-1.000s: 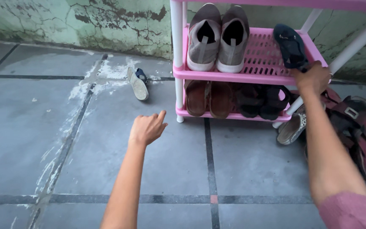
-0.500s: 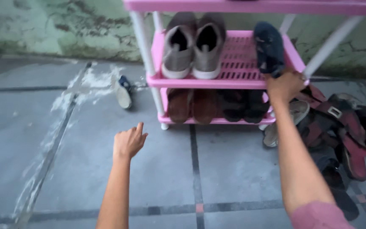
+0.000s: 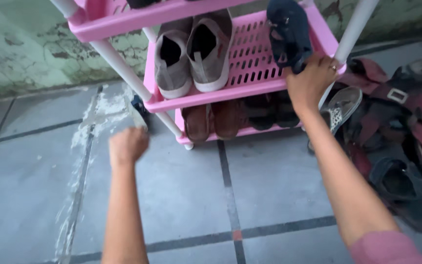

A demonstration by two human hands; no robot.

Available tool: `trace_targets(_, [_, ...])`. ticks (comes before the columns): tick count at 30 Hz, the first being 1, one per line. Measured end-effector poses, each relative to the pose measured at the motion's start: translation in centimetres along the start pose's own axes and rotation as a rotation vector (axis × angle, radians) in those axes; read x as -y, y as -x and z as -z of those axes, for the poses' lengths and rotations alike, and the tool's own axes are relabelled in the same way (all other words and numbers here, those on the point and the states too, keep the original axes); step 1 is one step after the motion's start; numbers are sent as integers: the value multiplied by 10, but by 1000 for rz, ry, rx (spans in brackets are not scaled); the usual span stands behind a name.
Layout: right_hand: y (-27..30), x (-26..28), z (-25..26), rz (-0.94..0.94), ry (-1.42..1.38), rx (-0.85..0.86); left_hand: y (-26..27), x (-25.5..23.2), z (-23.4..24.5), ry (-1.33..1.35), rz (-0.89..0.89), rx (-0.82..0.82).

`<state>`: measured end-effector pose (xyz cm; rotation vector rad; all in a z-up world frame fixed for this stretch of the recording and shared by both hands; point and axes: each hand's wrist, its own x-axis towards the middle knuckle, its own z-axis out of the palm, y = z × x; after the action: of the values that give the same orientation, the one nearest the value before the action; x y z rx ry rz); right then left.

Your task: The person picks up various shoes and sandals from the floor and places them onto a pink three-tier shoe rack. They handle sneakers, sandals, and flip-flops one at a time, arranging them on the middle and lower shelves.

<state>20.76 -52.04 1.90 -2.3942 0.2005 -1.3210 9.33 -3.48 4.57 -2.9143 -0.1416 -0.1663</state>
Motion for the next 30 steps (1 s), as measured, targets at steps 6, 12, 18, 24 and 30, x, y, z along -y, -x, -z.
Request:
trace_targets(6, [-11,1,1,60,17,-10,-15,30,-9,196,254,-203])
trace_targets(12, [-1,-6,-6,66,1,30,-13,26,-74,177,278,-74])
trace_targets(18, [-1,-11,-6,112,162,122,-21,39,-101,344,358,12])
trace_targets(24, [-31,-2,1,137,454,400,-47,55,-144,387,421,84])
trace_targets(30, [-74,-5,-17,-26,528,716,-77,59,-176,375,348,51])
